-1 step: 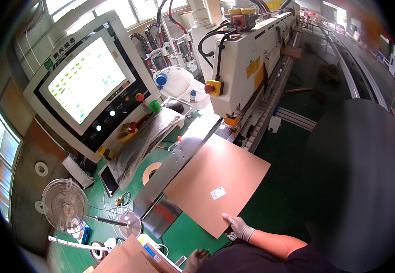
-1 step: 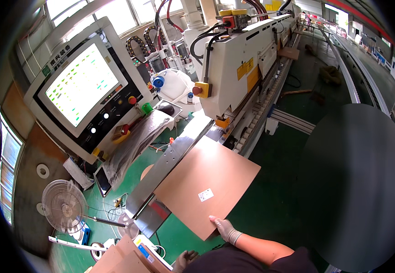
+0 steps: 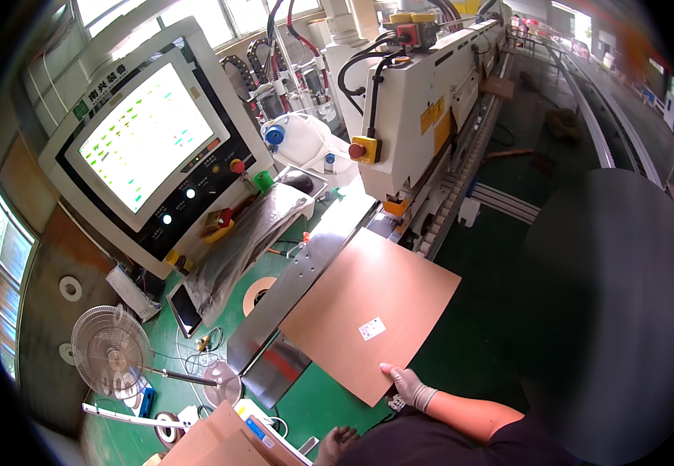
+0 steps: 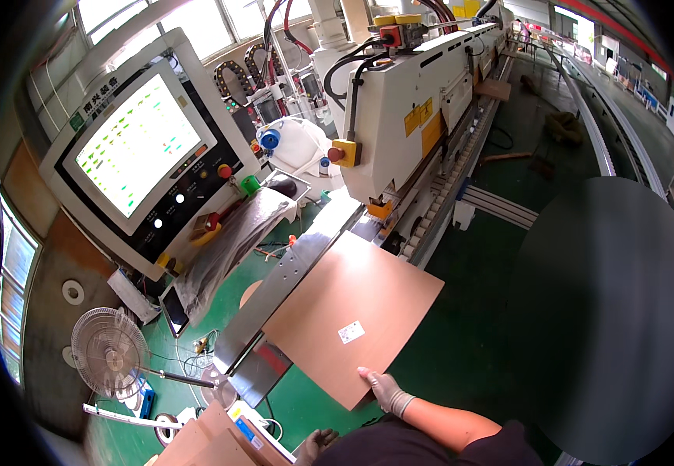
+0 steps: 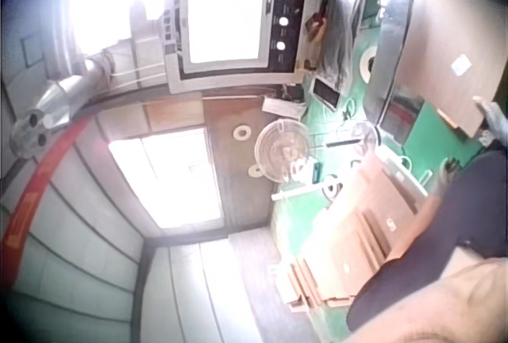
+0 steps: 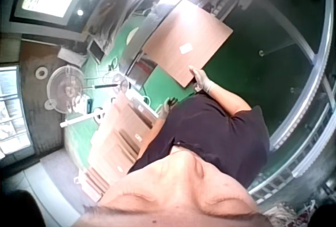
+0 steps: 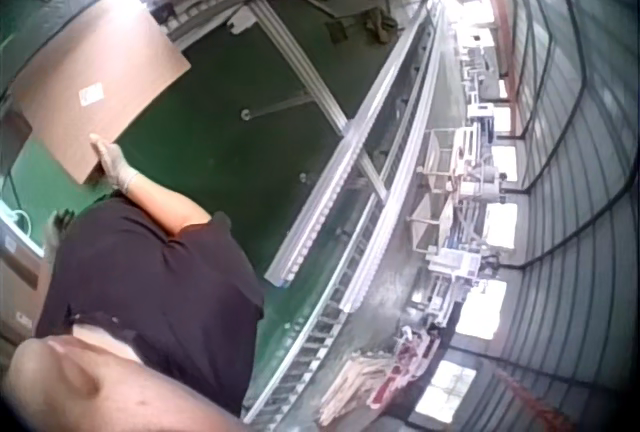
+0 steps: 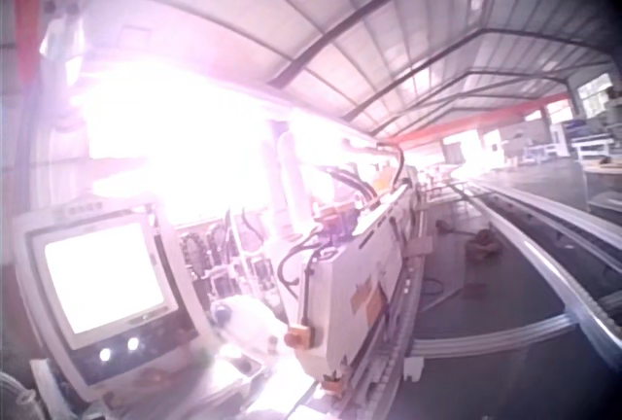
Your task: The person repeatedly picks up flat cardboard sheets from a stack, places them onto a conveyor belt, and feeds them into a processing machine. The person then retrieves the processed sheets and stacks them nearby.
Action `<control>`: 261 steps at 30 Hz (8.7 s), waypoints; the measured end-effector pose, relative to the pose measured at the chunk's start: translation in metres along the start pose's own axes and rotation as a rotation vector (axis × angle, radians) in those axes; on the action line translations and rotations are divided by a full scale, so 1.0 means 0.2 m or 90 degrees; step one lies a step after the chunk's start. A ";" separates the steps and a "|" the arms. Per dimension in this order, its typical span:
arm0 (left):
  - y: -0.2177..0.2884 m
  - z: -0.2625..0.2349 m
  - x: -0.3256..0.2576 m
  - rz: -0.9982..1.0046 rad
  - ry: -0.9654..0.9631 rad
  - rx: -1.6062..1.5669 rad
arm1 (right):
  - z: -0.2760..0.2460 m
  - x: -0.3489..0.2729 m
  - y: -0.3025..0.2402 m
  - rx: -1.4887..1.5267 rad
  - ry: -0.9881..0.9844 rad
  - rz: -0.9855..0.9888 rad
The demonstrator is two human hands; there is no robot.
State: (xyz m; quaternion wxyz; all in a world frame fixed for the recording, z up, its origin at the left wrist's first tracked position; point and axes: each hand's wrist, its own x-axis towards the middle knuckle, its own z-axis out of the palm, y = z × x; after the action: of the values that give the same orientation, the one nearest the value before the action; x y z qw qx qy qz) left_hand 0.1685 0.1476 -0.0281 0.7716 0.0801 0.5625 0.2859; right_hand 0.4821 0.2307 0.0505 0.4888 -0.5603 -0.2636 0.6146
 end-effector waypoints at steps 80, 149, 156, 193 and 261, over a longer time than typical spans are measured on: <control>-1.63 -1.03 -1.28 0.511 1.262 -0.555 | 0.28 0.73 -0.22 -0.897 -0.019 -0.687; -0.88 -0.64 -1.45 0.626 0.500 -1.034 | 1.66 -0.69 0.62 -0.473 -0.911 0.179; -0.96 -0.85 -1.48 0.643 0.302 -0.696 | 1.39 -0.48 0.27 -0.358 -0.684 0.159; 0.42 0.32 -0.24 0.141 -0.095 0.069 | -0.40 -0.40 0.20 -0.124 -0.118 0.071; -0.59 -1.08 -1.54 0.544 1.257 -0.089 | 0.67 -0.04 0.43 -0.298 -0.389 0.127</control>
State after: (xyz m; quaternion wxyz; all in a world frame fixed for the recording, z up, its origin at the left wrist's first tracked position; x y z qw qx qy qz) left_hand -0.0496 -0.1561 0.0959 -0.1843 -0.0404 0.8443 0.5015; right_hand 0.3287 0.2208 0.0094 0.1849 -0.4710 -0.4737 0.7208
